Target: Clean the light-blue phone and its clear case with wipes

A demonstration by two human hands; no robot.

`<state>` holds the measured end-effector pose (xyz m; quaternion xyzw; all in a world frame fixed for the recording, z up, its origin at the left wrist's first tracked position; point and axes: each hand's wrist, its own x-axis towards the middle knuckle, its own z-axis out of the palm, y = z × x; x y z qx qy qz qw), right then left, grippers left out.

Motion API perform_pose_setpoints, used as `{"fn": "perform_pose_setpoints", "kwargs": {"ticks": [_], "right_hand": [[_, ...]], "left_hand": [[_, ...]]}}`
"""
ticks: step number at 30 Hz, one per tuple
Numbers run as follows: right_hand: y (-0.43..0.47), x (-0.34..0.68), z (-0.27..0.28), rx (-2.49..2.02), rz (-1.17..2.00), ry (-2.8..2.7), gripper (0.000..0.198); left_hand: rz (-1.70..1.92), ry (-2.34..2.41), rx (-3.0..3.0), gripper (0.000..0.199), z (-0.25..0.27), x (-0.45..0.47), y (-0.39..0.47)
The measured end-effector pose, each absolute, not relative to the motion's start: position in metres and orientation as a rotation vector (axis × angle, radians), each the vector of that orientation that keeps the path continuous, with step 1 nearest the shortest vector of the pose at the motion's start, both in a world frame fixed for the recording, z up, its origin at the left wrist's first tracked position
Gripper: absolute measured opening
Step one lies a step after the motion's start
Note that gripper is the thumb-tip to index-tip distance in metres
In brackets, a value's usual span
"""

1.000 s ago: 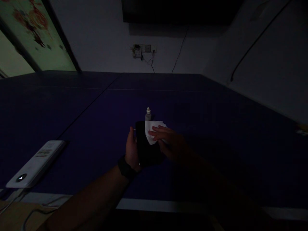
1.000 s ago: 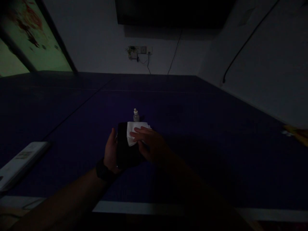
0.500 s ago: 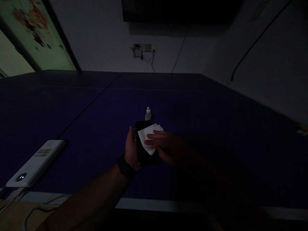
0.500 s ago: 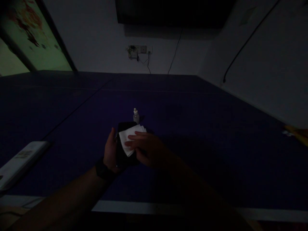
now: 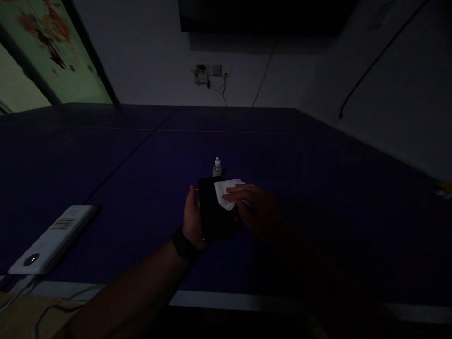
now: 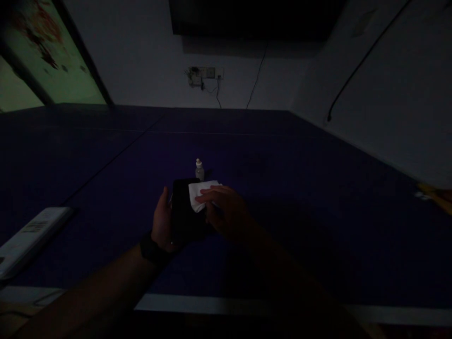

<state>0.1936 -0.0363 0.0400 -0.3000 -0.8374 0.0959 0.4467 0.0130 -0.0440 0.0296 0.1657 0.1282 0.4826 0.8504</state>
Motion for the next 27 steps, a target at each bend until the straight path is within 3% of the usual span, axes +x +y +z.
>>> {"fn": "perform_pose_setpoints", "kwargs": {"ticks": [4,8,13,20,27], "right_hand": [[-0.034,0.192,0.039,-0.823,0.446,-1.981,0.028],[-0.029,0.189,0.038,-0.841,0.397,-2.038,0.022],[-0.041,0.184,0.042,-0.757,0.326,-2.021,0.031],[-0.063,0.166,0.048,-0.316,0.157,-2.451,0.027],[-0.05,0.178,0.047,-0.48,0.134,-2.341,0.03]], "left_hand": [[1.027,0.265,0.355,0.078,0.029,0.011,-0.045],[1.054,0.281,0.346,0.075,0.027,0.01,-0.044],[1.036,0.278,0.29,0.079,0.026,0.011,-0.041],[0.84,0.225,0.148,0.103,0.02,0.001,-0.04],[1.068,0.292,0.239,0.086,0.02,0.007,-0.041]]}}
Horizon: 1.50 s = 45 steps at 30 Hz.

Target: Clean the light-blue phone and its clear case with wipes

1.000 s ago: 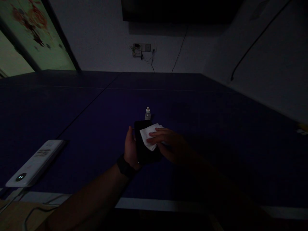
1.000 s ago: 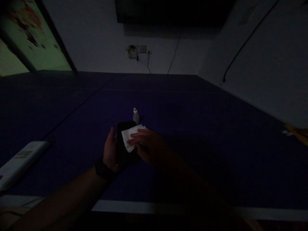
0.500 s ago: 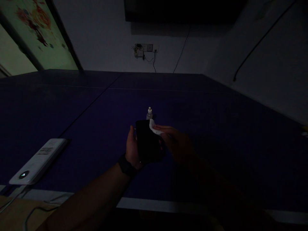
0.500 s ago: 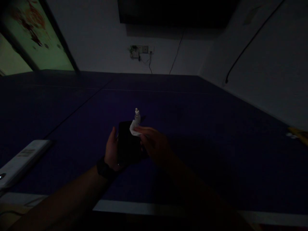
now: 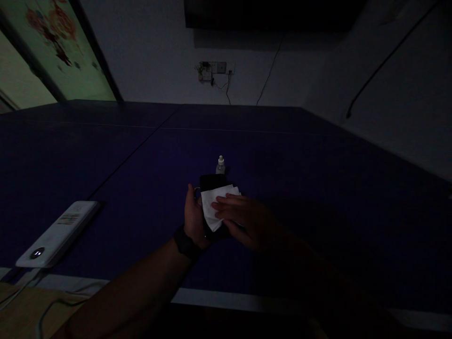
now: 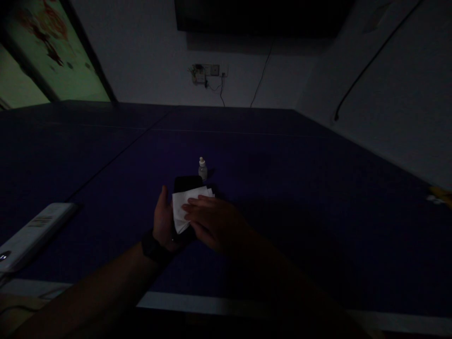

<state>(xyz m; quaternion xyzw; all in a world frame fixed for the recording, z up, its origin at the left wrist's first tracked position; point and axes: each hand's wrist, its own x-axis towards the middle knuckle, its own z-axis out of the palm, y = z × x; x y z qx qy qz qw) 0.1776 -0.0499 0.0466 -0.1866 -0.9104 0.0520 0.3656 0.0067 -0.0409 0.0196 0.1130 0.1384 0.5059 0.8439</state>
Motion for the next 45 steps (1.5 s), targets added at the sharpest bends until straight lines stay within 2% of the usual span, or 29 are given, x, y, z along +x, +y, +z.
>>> {"fn": "perform_pose_setpoints", "kwargs": {"ticks": [6,12,17,21,26,31,37,42,45], "right_hand": [[-0.059,0.172,0.05,-0.223,0.334,-2.433,0.025],[-0.052,0.175,0.045,-0.417,0.134,-2.358,0.032],[-0.053,0.175,0.045,-0.203,0.281,-2.38,0.026],[-0.051,0.176,0.045,-0.402,0.144,-2.314,0.028],[-0.05,0.18,0.047,-0.279,0.169,-2.314,0.025],[-0.046,0.188,0.048,-0.514,-0.03,-2.201,0.023],[-0.05,0.187,0.048,-0.263,0.247,-2.262,0.022],[-0.045,0.189,0.046,-0.498,0.035,-2.227,0.026],[-0.047,0.186,0.044,-0.301,0.11,-2.248,0.026]], "left_hand": [[0.958,0.263,0.297,0.09,0.016,0.001,-0.039],[0.994,0.267,0.25,0.089,0.017,0.004,-0.041],[0.929,0.293,0.273,0.092,0.019,0.003,-0.042],[1.005,0.301,0.26,0.087,0.026,0.008,-0.044],[0.981,0.35,0.224,0.094,0.03,0.008,-0.043],[1.031,0.353,0.242,0.09,0.033,0.007,-0.042],[1.028,0.348,0.27,0.089,0.03,0.005,-0.042],[1.059,0.346,0.26,0.084,0.033,0.005,-0.042],[1.019,0.341,0.269,0.088,0.033,0.004,-0.042]]}}
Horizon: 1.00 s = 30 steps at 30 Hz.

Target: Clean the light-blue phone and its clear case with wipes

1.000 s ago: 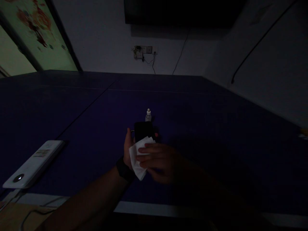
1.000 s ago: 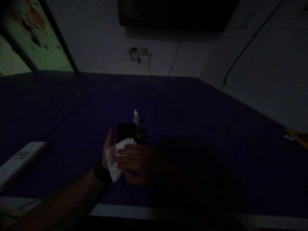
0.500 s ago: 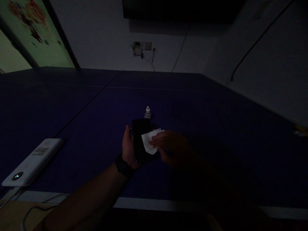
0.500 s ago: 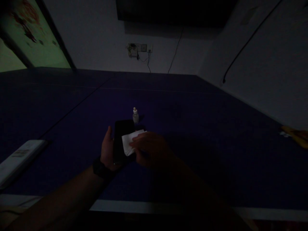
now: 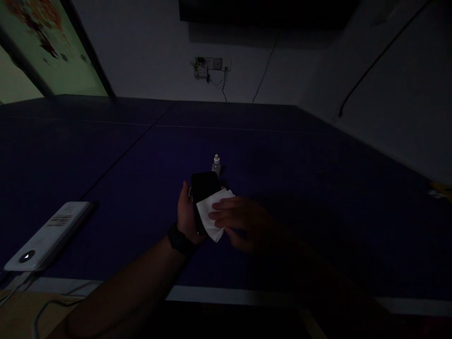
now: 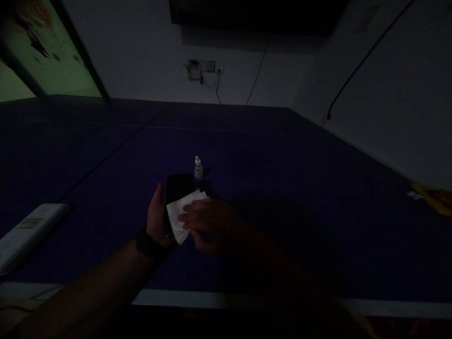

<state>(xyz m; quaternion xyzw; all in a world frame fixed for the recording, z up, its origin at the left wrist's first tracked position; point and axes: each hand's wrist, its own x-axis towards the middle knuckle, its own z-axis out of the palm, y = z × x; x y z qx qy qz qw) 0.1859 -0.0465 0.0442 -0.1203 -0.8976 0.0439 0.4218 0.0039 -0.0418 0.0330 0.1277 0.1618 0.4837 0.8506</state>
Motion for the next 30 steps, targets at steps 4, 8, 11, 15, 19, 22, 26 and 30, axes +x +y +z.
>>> {"fn": "perform_pose_setpoints", "kwargs": {"ticks": [4,8,11,15,19,22,26,30], "right_hand": [[-0.047,0.188,0.042,-0.239,0.211,-2.232,0.024],[-0.044,0.194,0.042,-0.434,0.067,-2.277,0.023],[-0.044,0.196,0.049,-0.407,0.105,-2.375,0.023],[-0.043,0.203,0.069,-0.482,0.251,-2.544,0.039],[-0.04,0.211,0.085,-0.542,0.283,-2.693,0.032],[-0.038,0.215,0.082,-0.527,0.255,-2.681,0.029],[-0.038,0.213,0.066,-0.486,0.18,-2.551,0.024],[-0.042,0.206,0.054,-0.364,0.215,-2.468,0.019]], "left_hand": [[1.066,0.33,0.277,0.081,0.03,0.003,-0.041],[1.076,0.321,0.243,0.08,0.031,0.003,-0.04],[1.054,0.329,0.236,0.086,0.033,0.002,-0.04],[1.005,0.345,0.282,0.084,0.032,0.0,-0.041],[0.993,0.311,0.312,0.079,0.029,-0.001,-0.04],[0.962,0.264,0.318,0.078,0.029,0.001,-0.041],[0.977,0.316,0.27,0.079,0.034,0.004,-0.042],[0.943,0.374,0.19,0.087,0.036,0.005,-0.042]]}}
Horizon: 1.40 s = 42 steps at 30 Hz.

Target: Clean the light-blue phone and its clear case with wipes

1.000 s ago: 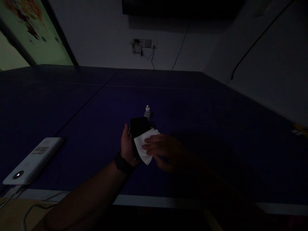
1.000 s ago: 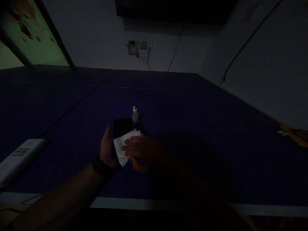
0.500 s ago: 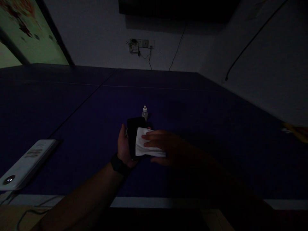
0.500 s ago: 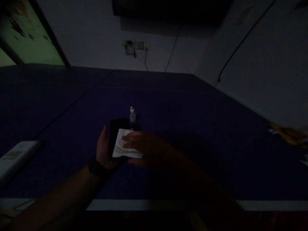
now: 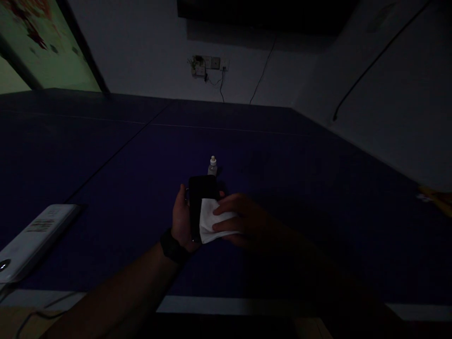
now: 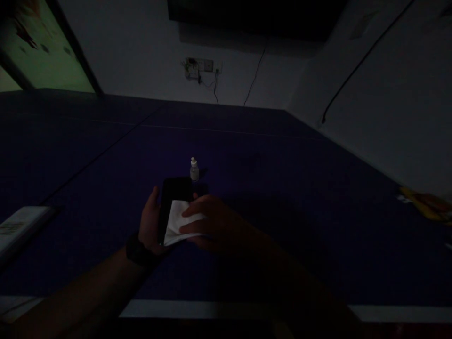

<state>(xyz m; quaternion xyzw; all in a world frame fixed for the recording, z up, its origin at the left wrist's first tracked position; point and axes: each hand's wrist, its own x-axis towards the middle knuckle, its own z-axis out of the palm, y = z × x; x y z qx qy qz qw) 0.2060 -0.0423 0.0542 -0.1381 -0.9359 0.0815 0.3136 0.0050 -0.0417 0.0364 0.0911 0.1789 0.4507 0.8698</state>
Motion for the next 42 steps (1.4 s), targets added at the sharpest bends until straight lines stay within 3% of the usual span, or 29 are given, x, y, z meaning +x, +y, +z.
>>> {"fn": "perform_pose_setpoints", "kwargs": {"ticks": [9,18,23,38,42], "right_hand": [[-0.05,0.203,0.05,-0.454,0.185,-2.382,0.026],[-0.053,0.198,0.05,-0.443,0.046,-2.389,0.021],[-0.055,0.2,0.052,-0.367,0.172,-2.385,0.025],[-0.056,0.195,0.055,-0.484,0.093,-2.361,0.027],[-0.059,0.193,0.059,-0.462,0.044,-2.409,0.023]], "left_hand": [[0.963,0.313,0.265,0.08,0.028,0.002,-0.039],[0.94,0.311,0.217,0.077,0.028,0.002,-0.04],[0.93,0.356,0.219,0.08,0.031,0.005,-0.042],[0.961,0.296,0.232,0.071,0.025,0.002,-0.038],[0.883,0.299,0.215,0.078,0.024,0.001,-0.037]]}}
